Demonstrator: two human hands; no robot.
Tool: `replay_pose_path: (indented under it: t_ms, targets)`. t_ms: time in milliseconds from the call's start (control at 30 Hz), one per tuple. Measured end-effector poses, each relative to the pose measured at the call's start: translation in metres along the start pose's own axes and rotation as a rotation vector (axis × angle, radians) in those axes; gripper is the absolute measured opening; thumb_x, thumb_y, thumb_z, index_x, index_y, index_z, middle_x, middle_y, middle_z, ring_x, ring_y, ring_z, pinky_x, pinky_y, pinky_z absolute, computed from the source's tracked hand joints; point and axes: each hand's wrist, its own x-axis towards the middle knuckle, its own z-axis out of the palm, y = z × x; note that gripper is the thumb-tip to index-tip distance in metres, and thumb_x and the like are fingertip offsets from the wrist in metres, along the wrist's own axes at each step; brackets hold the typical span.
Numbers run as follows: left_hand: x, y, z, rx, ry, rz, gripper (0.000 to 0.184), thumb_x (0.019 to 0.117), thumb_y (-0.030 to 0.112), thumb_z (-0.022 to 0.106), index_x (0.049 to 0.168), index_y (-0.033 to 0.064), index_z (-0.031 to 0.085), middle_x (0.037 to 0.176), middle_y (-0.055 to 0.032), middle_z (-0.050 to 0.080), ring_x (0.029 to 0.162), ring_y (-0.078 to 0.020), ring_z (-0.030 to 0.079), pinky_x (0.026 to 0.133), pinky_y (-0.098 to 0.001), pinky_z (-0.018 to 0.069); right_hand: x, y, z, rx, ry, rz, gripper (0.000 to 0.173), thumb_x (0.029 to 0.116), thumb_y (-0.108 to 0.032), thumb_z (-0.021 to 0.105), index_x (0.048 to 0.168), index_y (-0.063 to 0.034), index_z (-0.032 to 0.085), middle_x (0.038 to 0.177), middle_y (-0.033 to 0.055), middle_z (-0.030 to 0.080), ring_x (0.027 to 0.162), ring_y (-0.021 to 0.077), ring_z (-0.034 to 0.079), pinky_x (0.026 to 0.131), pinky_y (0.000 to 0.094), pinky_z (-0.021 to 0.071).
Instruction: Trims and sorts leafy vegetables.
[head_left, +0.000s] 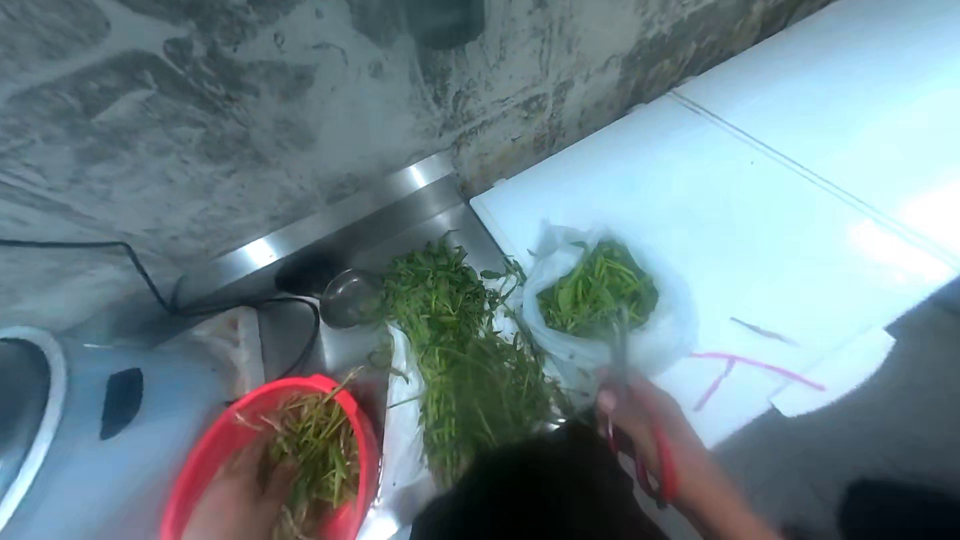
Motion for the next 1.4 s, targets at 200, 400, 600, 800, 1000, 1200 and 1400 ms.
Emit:
replay_pose_path:
  t_ms: [200, 400, 600, 800, 1000, 1200, 1400]
  targets:
    - [0.008, 0.067, 0.048, -0.216, 0.227, 0.219, 0.048, 0.0972, 0.032, 0.064, 0.137, 0.0062, 0.062, 0.139, -0.0205, 0.059, 0.13, -0.0384, 0.056, 0.108, -0.06, 0.046, 0.02, -0.059, -0.033, -0.586, 0.635, -0.227, 0.059, 0.0925, -0.033, 0.074, 0.138, -0.0037, 0.05, 0.095, 0.0116, 0.063, 0.068, 0.0207, 0.062, 0.054, 0.0408, 0.0541]
    - [0.055, 0.233, 0.109, -0.665, -0.314, 0.385, 0.063, 0.1002, 0.049, 0.061, 0.148, 0.0091, 0.052, 0.138, -0.0114, 0.061, 0.123, -0.0229, 0.062, 0.105, -0.045, 0.0521, 0.084, -0.054, -0.06, -0.621, 0.546, 0.114, 0.046, 0.09, -0.007, 0.074, 0.132, -0.0008, 0.057, 0.095, 0.0208, 0.068, 0.073, 0.0321, 0.066, 0.064, 0.0545, 0.0559]
    - [0.116, 0.364, 0.091, -0.724, -0.259, 0.372, 0.038, 0.1104, 0.026, 0.043, 0.122, -0.0025, 0.066, 0.114, -0.0244, 0.068, 0.108, -0.0372, 0.067, 0.097, -0.0572, 0.0522, 0.135, -0.091, -0.082, -0.345, 0.589, 0.035, 0.013, 0.0978, -0.008, 0.063, 0.109, -0.0024, 0.065, 0.077, 0.0051, 0.061, 0.057, 0.0114, 0.053, 0.052, 0.0319, 0.0477]
    - [0.139, 0.429, 0.021, -0.946, 0.048, 0.534, 0.032, 0.1088, 0.024, 0.048, 0.11, -0.0016, 0.067, 0.092, -0.015, 0.066, 0.084, -0.0255, 0.065, 0.079, -0.0461, 0.0543, 0.157, -0.166, -0.127, -0.395, 0.546, -0.293, 0.025, 0.092, -0.015, 0.065, 0.117, -0.014, 0.064, 0.08, -0.0082, 0.06, 0.055, 0.001, 0.053, 0.047, 0.0219, 0.0487]
    - [0.155, 0.436, 0.054, -0.883, 0.012, 0.493, 0.029, 0.1077, 0.024, 0.051, 0.105, -0.0007, 0.066, 0.09, -0.0136, 0.065, 0.08, -0.0238, 0.064, 0.075, -0.0453, 0.0545, 0.185, -0.106, -0.152, -0.408, 0.436, -0.214, 0.033, 0.0935, -0.01, 0.065, 0.126, -0.0075, 0.06, 0.09, 0.0026, 0.061, 0.058, 0.0074, 0.055, 0.05, 0.0289, 0.0516]
    - [0.119, 0.366, 0.106, -0.971, -0.088, 0.401, 0.034, 0.1095, 0.023, 0.048, 0.129, -0.0011, 0.061, 0.109, -0.0145, 0.069, 0.096, -0.0187, 0.069, 0.087, -0.0389, 0.0587, 0.186, -0.05, -0.157, -0.428, 0.389, -0.059, 0.032, 0.0937, -0.009, 0.068, 0.125, -0.0065, 0.062, 0.091, 0.0062, 0.063, 0.065, 0.0114, 0.057, 0.057, 0.0344, 0.052]
    - [0.039, 0.22, 0.154, -0.548, 0.205, -0.069, 0.025, 0.1044, 0.022, 0.058, 0.119, 0.0041, 0.067, 0.106, -0.0105, 0.071, 0.091, -0.0205, 0.07, 0.084, -0.0444, 0.06, 0.138, -0.051, -0.149, -0.493, 0.327, -0.148, 0.035, 0.0942, -0.01, 0.066, 0.129, -0.0046, 0.06, 0.088, 0.0094, 0.061, 0.055, 0.0141, 0.055, 0.045, 0.0339, 0.0505]
